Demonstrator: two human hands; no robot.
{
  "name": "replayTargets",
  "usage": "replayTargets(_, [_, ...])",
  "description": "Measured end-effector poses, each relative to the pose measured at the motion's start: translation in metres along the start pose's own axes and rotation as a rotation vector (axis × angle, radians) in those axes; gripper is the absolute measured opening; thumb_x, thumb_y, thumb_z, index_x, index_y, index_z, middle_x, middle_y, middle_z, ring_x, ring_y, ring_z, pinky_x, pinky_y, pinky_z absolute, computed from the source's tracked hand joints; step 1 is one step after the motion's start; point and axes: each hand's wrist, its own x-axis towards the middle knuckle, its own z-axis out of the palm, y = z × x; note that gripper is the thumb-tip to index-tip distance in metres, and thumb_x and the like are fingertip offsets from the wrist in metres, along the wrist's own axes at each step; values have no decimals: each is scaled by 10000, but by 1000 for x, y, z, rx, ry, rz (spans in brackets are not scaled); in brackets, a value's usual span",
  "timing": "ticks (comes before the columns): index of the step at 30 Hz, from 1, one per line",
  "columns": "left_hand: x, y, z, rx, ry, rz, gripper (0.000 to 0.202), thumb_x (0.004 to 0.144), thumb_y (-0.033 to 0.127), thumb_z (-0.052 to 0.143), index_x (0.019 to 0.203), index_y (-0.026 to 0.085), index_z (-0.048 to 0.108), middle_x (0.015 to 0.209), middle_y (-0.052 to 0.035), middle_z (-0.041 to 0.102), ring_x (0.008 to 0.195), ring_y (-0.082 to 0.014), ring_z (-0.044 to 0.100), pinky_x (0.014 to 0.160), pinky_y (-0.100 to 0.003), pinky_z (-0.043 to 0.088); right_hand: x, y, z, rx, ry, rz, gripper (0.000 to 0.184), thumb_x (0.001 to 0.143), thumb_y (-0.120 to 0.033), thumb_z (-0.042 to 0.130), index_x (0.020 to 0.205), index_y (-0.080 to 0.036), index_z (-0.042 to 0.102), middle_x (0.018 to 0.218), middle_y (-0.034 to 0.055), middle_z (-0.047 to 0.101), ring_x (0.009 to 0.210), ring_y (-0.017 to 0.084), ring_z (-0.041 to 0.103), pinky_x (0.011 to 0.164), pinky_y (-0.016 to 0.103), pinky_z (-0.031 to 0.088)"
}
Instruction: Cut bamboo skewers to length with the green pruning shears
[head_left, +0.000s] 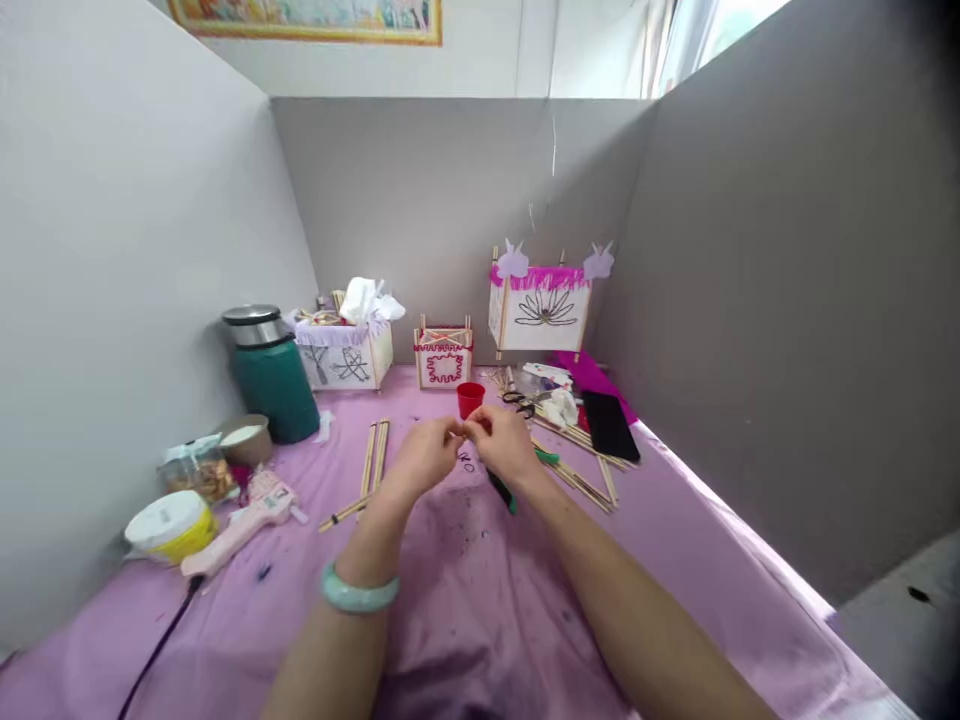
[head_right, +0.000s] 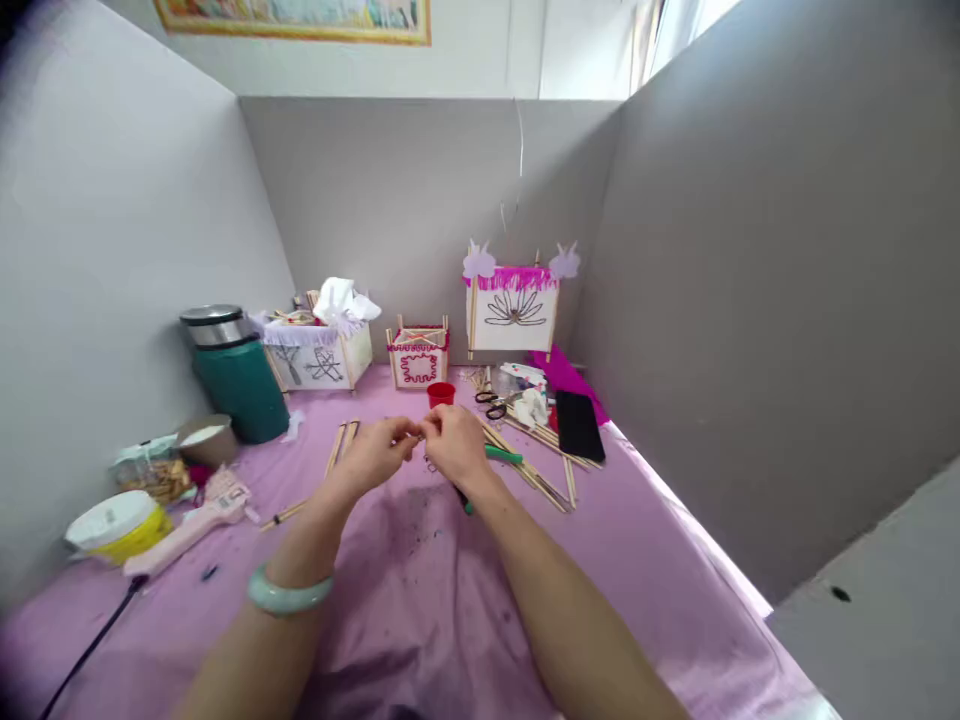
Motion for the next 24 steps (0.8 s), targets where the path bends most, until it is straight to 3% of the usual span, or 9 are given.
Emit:
replayTargets(3, [3, 0, 3, -139, 104, -36, 272, 780, 118, 490, 949, 154, 701, 634, -23, 616, 605, -139, 545, 609, -254, 383, -7, -5, 10, 78, 120, -41, 108, 820, -207, 537, 744, -172, 604, 773, 58, 647, 741, 181, 569, 689, 294, 397])
replayTargets(5, [5, -3, 3, -356, 132, -95, 263, 776, 146, 500, 959, 157, 688, 620, -4, 583, 516, -107, 493, 523, -233, 352, -8, -8, 14, 235, 134, -2, 118, 834, -250, 529, 764, -176, 589, 770, 46, 641, 722, 167, 568, 680, 286, 414])
replayTargets(8, [4, -9, -1, -777, 111, -201, 219, 765, 218, 543, 944, 145, 647, 608, 27, 521, 376, -45, 333, 390, -201, 213, -5, -9, 15, 526, 15, 125, 140, 808, -326, 564, 784, -188, 568, 716, 0, 613, 603, 131, 535, 578, 256, 421])
replayTargets(11, [3, -15, -5, -1027, 75, -215, 226, 715, 240, 621, 913, 131, 609, 617, 33, 511, 347, -14, 273, 360, -182, 121, -2, -11, 8, 682, -159, 192, 142, 775, -336, 588, 781, -195, 570, 695, -27, 576, 534, 104, 495, 512, 234, 403])
replayTargets(15, [2, -19, -9, -1154, 21, -203, 292, 661, 258, 699, 897, 118, 599, 616, 38, 513, 336, 2, 261, 353, -169, 91, -1, -14, -1, 817, -121, 67, 132, 748, -307, 625, 732, -187, 573, 824, 1, 578, 638, 98, 511, 562, 224, 412])
replayTargets(17, [2, -19, -9, -1193, -9, -194, 326, 647, 267, 722, 909, 112, 604, 610, 41, 508, 337, 4, 258, 353, -168, 83, -2, -14, -1, 897, -92, 36, 135, 760, -310, 624, 738, -191, 563, 790, -1, 573, 628, 97, 496, 537, 217, 382])
replayTargets(20, [1, -19, -10, -1218, -17, -179, 351, 631, 275, 743, 913, 113, 610, 615, 41, 510, 343, 5, 262, 355, -171, 88, -3, -14, 1, 1052, -181, 113, 155, 784, -340, 611, 784, -201, 543, 642, -33, 546, 528, 91, 463, 475, 215, 322])
replayTargets(24, [-4, -16, -15, -1099, -87, -122, 354, 664, 315, 722, 945, 128, 615, 644, 21, 550, 350, -2, 288, 359, -181, 101, 1, -7, -3, 1256, -366, 341, 160, 709, -276, 652, 723, -174, 529, 617, -48, 523, 420, 50, 366, 432, 215, 256])
